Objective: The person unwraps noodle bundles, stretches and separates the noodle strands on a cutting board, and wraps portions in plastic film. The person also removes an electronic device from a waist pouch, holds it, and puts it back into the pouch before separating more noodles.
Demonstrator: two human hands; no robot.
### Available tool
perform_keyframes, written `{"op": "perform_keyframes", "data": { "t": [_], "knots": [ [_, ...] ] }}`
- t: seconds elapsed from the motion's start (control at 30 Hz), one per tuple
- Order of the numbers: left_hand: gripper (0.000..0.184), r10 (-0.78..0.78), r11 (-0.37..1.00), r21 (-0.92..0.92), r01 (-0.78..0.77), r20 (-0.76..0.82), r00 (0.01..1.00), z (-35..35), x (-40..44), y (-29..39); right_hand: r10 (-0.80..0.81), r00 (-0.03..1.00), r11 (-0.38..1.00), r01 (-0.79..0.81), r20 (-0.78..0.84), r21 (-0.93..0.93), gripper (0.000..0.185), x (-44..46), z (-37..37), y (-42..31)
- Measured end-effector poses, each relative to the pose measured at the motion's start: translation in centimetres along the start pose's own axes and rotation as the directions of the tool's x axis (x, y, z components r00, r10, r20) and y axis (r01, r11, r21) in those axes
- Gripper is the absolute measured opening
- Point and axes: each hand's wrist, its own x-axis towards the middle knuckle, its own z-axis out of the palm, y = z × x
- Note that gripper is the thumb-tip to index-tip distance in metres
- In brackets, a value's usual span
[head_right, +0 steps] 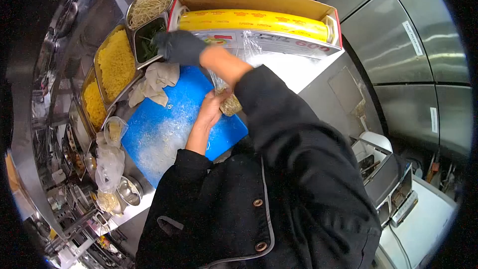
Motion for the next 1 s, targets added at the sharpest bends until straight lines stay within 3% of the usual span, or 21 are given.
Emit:
{"op": "perform_keyframes", "data": {
  "t": [0.03,0.07,0.1,0.13,0.17,0.2,0.23,0.27,0.3,0.37,0.4,0.47,0.5,0.6,0.63,0.73,0.77,0.83,0.87,0.9,1.0],
  "knots": [
    [0.046,0.016,0.997,-0.069,-0.014,0.030,0.999,-0.3,0.2,-0.1,-0.123,0.987,0.992,0.123,-0.102,-0.001,0.037,-2.4,-0.5,-2.2],
    [0.039,0.033,0.990,-0.140,-0.025,0.054,0.998,-0.6,0.2,-0.2,0.026,0.999,0.999,-0.027,-0.035,-0.023,0.035,-5.9,-2.5,-5.3],
    [0.033,0.063,0.973,-0.229,-0.040,0.093,0.994,0.3,0.9,-1.0,0.298,0.908,0.954,-0.271,0.293,-0.131,0.031,-9.8,-5.9,-6.4],
    [0.033,0.050,0.973,-0.228,-0.029,0.087,0.995,0.4,0.2,-0.7,0.376,0.848,0.925,-0.367,0.372,-0.099,0.029,-13.7,-7.1,-7.0],
    [0.032,0.002,0.973,-0.229,0.013,0.065,0.998,0.8,-0.1,0.3,0.319,0.846,0.922,-0.382,0.427,0.070,0.030,-18.6,-7.5,-4.1],
    [0.031,-0.046,0.971,-0.231,0.055,0.042,0.998,1.3,-0.4,1.2,0.455,0.730,0.743,-0.627,0.511,0.235,0.034,-22.7,-8.4,-2.6],
    [0.030,-0.095,0.967,-0.235,0.097,0.021,0.995,1.4,-0.5,1.5,0.534,0.579,0.473,-0.809,0.616,0.350,0.037,-24.9,-8.6,-1.8],
    [0.030,-0.100,0.967,-0.234,0.102,0.021,0.995,1.4,-0.4,1.5,0.535,0.578,0.469,-0.810,0.616,0.353,0.037,-26.0,-7.3,-0.3],
    [0.032,-0.080,0.971,-0.223,0.085,0.029,0.996,1.2,-0.3,1.3,0.620,0.657,0.455,-0.746,0.429,0.486,0.040,-26.6,-5.9,0.8],
    [0.037,-0.038,0.979,-0.200,0.046,0.042,0.998,0.9,0.0,0.9,0.742,0.671,0.479,-0.539,0.009,0.692,0.046,-26.6,-3.7,1.9],
    [0.037,-0.038,0.979,-0.197,0.046,0.044,0.998,0.9,0.1,1.0,0.742,0.671,0.480,-0.537,0.007,0.693,0.046,-25.2,-3.3,1.7],
    [0.041,-0.067,0.969,-0.232,0.079,0.059,0.996,1.2,0.2,1.3,0.689,0.722,0.299,-0.203,-0.063,0.932,0.045,-21.6,-3.4,0.9],
    [0.043,-0.083,0.963,-0.250,0.096,0.065,0.994,1.4,-0.2,1.5,0.690,0.721,0.296,-0.203,-0.063,0.933,0.045,-20.9,-3.8,0.5],
    [0.043,-0.096,0.947,-0.301,0.109,0.056,0.994,2.8,-1.8,2.8,0.559,0.757,0.540,-0.024,-0.338,0.841,0.041,-18.7,-5.1,-1.2],
    [0.043,-0.100,0.938,-0.327,0.112,0.053,0.994,3.3,-2.3,3.5,0.554,0.763,0.539,-0.025,-0.332,0.842,0.041,-18.3,-5.5,-2.4],
    [0.043,-0.090,0.932,-0.347,0.106,0.061,0.994,4.6,-4.0,5.2,0.442,0.833,0.804,-0.203,-0.334,0.558,0.038,-18.6,-5.5,-6.8],
    [0.043,-0.086,0.929,-0.354,0.105,0.068,0.994,4.7,-4.3,5.5,0.438,0.836,0.805,-0.202,-0.331,0.558,0.038,-19.0,-5.0,-7.3],
    [0.045,-0.058,0.929,-0.362,0.078,0.065,0.996,4.6,-4.8,5.5,0.156,0.929,0.982,-0.109,-0.336,0.154,0.037,-19.9,-4.0,-8.2],
    [0.047,-0.035,0.928,-0.368,0.057,0.065,0.997,4.5,-5.1,5.6,0.015,0.956,0.998,-0.034,-0.292,-0.059,0.037,-20.0,-3.6,-8.4],
    [0.049,-0.013,0.927,-0.373,0.036,0.065,0.998,4.4,-5.4,5.6,0.012,0.958,0.998,-0.030,-0.288,-0.057,0.037,-20.0,-3.3,-8.3],
    [0.052,0.009,0.920,-0.390,0.040,0.123,0.992,4.0,-6.6,5.9,-0.092,0.986,0.896,0.020,-0.140,-0.443,0.047,-19.8,-2.3,-8.3]
  ]
}}
